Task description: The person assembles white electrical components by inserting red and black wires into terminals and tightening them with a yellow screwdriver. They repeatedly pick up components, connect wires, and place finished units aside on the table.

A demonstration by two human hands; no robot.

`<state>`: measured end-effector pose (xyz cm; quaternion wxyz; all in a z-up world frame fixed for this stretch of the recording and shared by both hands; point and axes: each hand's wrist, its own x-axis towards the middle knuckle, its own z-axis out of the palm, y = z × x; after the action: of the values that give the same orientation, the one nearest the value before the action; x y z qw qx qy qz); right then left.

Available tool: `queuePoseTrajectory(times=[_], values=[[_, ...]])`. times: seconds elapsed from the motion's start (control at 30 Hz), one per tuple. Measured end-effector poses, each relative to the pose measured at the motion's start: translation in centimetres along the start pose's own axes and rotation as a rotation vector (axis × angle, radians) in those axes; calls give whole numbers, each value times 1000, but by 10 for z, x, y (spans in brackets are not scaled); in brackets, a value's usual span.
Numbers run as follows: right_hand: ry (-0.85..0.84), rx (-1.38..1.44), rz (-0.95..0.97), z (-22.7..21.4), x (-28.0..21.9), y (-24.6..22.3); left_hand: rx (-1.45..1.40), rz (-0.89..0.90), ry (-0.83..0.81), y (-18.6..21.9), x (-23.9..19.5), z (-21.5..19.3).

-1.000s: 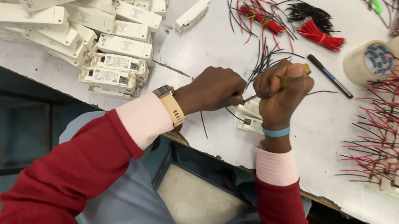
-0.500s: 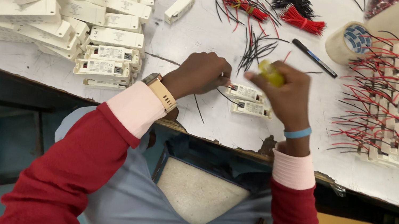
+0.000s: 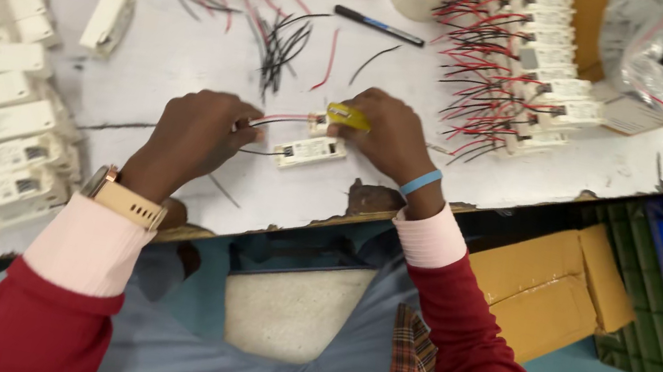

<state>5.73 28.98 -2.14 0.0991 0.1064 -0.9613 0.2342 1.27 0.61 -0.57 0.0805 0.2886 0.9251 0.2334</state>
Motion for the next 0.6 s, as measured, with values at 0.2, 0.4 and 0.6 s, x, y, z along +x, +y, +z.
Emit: queuePoseTrajectory(times=[0.2,0.4,0.6], values=[[-52,-89,-106,-11,-7,-1,5,64,156,11,3,-14],[-90,-255,-221,-37,-5,-19,-68,-69,93,19,0,-22],[266,-408,-175,-142,-30,-4,-155,-86,186,15,-9,-32]])
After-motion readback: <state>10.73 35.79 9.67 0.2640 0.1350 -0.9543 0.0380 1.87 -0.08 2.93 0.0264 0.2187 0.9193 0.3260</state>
